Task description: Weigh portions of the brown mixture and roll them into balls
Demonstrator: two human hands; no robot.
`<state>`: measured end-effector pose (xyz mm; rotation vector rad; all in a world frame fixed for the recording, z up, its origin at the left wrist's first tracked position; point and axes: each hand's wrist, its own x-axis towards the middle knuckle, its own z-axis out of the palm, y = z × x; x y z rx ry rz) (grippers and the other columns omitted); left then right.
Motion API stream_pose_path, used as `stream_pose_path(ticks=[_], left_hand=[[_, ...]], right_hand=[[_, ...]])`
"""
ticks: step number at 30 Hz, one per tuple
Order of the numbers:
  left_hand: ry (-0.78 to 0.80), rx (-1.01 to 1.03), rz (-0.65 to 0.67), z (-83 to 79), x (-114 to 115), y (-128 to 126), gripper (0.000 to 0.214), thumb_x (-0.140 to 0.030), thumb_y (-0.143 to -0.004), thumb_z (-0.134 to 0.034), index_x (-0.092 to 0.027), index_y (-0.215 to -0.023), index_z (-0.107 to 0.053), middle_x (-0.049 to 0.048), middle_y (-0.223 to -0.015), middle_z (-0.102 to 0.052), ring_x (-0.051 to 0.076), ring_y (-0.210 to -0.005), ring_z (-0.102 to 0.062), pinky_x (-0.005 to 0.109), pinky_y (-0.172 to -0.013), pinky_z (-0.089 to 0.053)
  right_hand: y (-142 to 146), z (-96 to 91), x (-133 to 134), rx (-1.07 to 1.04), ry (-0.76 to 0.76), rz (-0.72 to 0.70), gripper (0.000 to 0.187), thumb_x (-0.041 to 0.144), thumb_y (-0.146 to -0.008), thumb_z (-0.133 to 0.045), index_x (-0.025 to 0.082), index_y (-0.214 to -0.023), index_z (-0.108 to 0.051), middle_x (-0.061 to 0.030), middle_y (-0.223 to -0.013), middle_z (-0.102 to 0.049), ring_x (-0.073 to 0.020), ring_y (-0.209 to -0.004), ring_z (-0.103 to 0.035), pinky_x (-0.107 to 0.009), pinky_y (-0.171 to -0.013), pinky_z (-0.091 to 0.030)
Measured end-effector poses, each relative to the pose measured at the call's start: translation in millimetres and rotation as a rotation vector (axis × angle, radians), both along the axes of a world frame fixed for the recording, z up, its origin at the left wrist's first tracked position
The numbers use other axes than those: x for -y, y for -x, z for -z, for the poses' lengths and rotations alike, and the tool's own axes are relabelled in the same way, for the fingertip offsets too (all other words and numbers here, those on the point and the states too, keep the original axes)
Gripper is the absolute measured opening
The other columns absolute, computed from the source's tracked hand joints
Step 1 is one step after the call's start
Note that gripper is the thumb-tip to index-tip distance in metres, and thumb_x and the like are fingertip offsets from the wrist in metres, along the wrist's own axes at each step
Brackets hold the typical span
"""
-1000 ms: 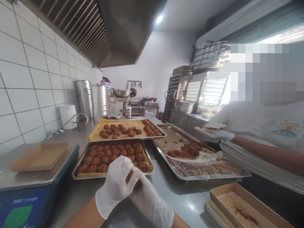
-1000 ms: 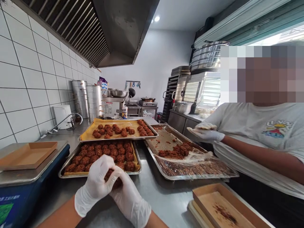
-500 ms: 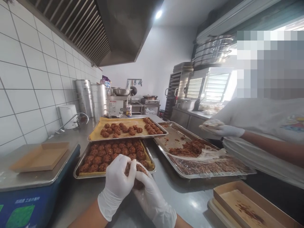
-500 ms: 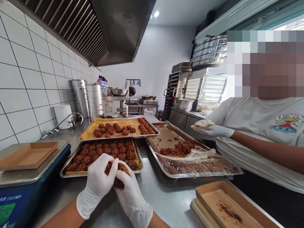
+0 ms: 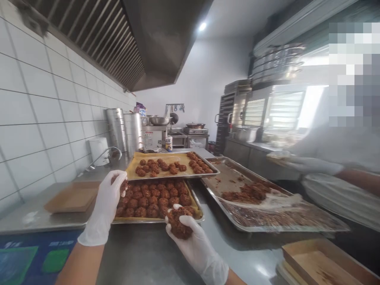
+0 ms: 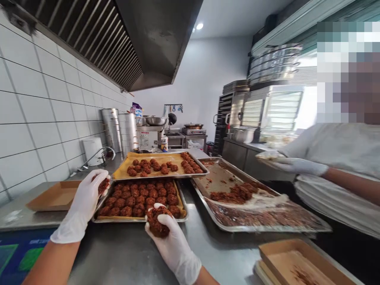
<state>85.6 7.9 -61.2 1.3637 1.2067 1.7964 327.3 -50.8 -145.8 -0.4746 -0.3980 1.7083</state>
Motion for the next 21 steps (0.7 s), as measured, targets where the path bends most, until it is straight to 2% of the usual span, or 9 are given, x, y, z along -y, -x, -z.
stream_pose_path(ticks=[3, 6, 8, 10, 12, 15, 18, 19, 21], left_hand=[[0.099, -0.542, -0.187, -18.8, 0, 62, 0.025, -0.041, -0.087, -0.064, -0.023, -0.105, -0.064, 0.0020, -0.093, -0.069, 0.020, -0.082, -0.062, 0.029, -0.070, -0.046], [0.253, -1.026, -0.291, -31.0, -4, 114, 0.015, -0.032, -0.088, -0.059, -0.023, -0.099, -0.065, 0.0035, -0.095, -0.072, 0.023, -0.088, -0.063, 0.032, -0.078, -0.044], [0.368, -1.144, -0.257, -35.1, -9, 139, 0.008, -0.026, -0.083, -0.063, -0.022, -0.089, -0.066, 0.0036, -0.087, -0.072, 0.024, -0.082, -0.064, 0.032, -0.074, -0.043], [0.434, -1.161, -0.230, -38.6, -12, 156, 0.005, -0.021, -0.076, -0.069, -0.021, -0.081, -0.068, 0.0039, -0.082, -0.073, 0.024, -0.079, -0.066, 0.032, -0.072, -0.044], [0.450, -1.155, -0.247, -43.2, -11, 166, 0.008, -0.018, -0.076, -0.068, -0.020, -0.083, -0.071, 0.0056, -0.087, -0.076, 0.026, -0.082, -0.068, 0.032, -0.075, -0.047], [0.370, -1.109, -0.369, -47.6, 6, 156, 0.028, -0.017, -0.091, -0.050, -0.020, -0.110, -0.071, 0.0110, -0.117, -0.075, 0.028, -0.105, -0.068, 0.038, -0.091, -0.049], [0.185, -1.054, -0.428, -35.0, 39, 105, 0.035, -0.019, -0.099, -0.039, -0.023, -0.120, -0.066, 0.0082, -0.131, -0.069, 0.026, -0.119, -0.063, 0.040, -0.104, -0.045], [0.052, -1.012, -0.368, -26.0, 52, 80, 0.031, -0.020, -0.099, -0.042, -0.024, -0.115, -0.068, 0.0069, -0.124, -0.071, 0.025, -0.115, -0.064, 0.040, -0.103, -0.046], [-0.120, -0.951, -0.077, -4.6, 72, 26, 0.026, -0.021, -0.097, -0.049, -0.027, -0.112, -0.070, 0.0045, -0.113, -0.073, 0.022, -0.102, -0.068, 0.036, -0.094, -0.053]], right_hand=[[1, -3.4, -4, 0.000, 0.039, -0.006, 0.035, 0.024, -0.074, -0.084, 0.021, -0.108, -0.075, -0.0065, -0.105, -0.077, -0.0226, -0.095, -0.071, -0.036, -0.080, -0.059], [1, -9.0, -5, -0.016, 0.051, -0.052, 0.041, 0.040, -0.083, -0.078, 0.019, -0.118, -0.073, -0.0099, -0.107, -0.077, -0.0245, -0.095, -0.071, -0.039, -0.081, -0.061], [0, -11.1, -6, -0.013, 0.071, -0.065, 0.044, 0.044, -0.084, -0.076, 0.017, -0.119, -0.073, -0.0124, -0.108, -0.077, -0.0261, -0.096, -0.072, -0.042, -0.083, -0.063], [0, -10.5, -7, 0.012, 0.074, -0.059, 0.042, 0.040, -0.085, -0.077, 0.017, -0.120, -0.072, -0.0131, -0.111, -0.077, -0.0267, -0.099, -0.073, -0.044, -0.086, -0.063], [0, -8.0, -9, 0.035, 0.069, -0.042, 0.040, 0.034, -0.083, -0.079, 0.017, -0.119, -0.072, -0.0125, -0.112, -0.077, -0.0275, -0.102, -0.073, -0.045, -0.087, -0.064], [0, -4.8, -11, 0.031, 0.065, -0.018, 0.040, 0.026, -0.078, -0.082, 0.017, -0.117, -0.073, -0.0114, -0.115, -0.077, -0.0308, -0.108, -0.072, -0.047, -0.092, -0.064], [2, -6.2, -12, 0.025, 0.083, -0.023, 0.042, 0.022, -0.076, -0.082, 0.017, -0.117, -0.074, -0.0127, -0.121, -0.075, -0.0328, -0.116, -0.070, -0.049, -0.097, -0.063], [3, -7.4, -12, 0.027, 0.090, -0.030, 0.042, 0.022, -0.076, -0.081, 0.017, -0.117, -0.073, -0.0133, -0.123, -0.075, -0.0326, -0.118, -0.069, -0.048, -0.097, -0.063], [5, -9.2, -11, 0.043, 0.097, -0.046, 0.045, 0.023, -0.076, -0.080, 0.019, -0.120, -0.073, -0.0138, -0.128, -0.073, -0.0321, -0.120, -0.068, -0.047, -0.097, -0.063]])
